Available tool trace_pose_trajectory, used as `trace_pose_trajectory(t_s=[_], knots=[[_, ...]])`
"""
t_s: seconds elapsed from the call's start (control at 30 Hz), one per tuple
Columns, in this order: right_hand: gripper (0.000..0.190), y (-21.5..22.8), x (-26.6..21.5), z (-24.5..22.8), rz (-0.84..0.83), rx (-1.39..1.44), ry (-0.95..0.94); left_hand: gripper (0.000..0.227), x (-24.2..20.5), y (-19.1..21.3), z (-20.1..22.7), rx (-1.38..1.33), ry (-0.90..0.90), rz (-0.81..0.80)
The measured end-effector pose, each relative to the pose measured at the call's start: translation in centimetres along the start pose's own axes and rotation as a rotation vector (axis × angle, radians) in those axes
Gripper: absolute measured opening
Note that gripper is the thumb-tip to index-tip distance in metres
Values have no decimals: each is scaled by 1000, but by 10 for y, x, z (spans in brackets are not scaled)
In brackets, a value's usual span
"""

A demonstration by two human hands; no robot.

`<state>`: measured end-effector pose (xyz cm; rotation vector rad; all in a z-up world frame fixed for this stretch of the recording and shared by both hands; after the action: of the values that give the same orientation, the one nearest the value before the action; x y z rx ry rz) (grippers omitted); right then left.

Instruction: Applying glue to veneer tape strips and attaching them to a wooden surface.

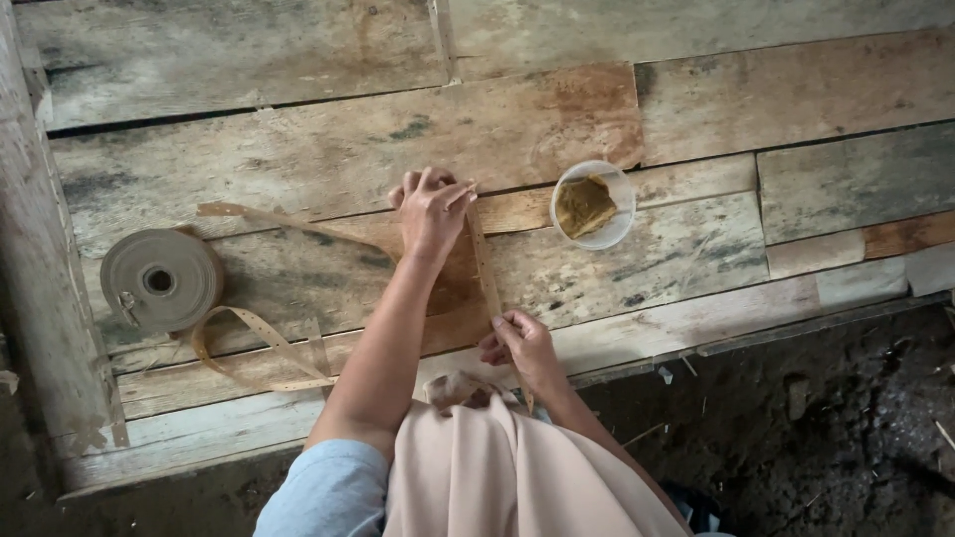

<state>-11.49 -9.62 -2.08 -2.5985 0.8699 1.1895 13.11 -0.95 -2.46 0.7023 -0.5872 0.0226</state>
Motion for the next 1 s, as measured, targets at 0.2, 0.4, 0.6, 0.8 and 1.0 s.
trace_pose_trajectory(t_s=[0.2,0.4,0.6,0.8,1.0], knots=[[21,0,-3,-4,2,0,-18,15,-4,-9,-8,17,21,-11],[21,-1,2,-1,4,-14,7,67,-9,-15,-12,3,154,-105],[22,-1,1,-1,24,-16,-30,80,-8,-25,-15,32,216,-173],[22,1,8,5,9,-75,-60,70,-3,-41,-18,169,320,-206],[23,-1,2,1,21,-60,-46,9,-8,-35,-28,32,324,-102]])
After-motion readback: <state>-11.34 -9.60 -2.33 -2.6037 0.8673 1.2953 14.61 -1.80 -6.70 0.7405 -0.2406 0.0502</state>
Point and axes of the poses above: each hand's wrist, its own x-axis towards the middle knuckle, its own y-axis out of the back of the hand, z = x × y, the point moved 4 cm from there along x, towards the middle knuckle, and after that the axes turned 10 degrees about z, right-handed, at the moved point
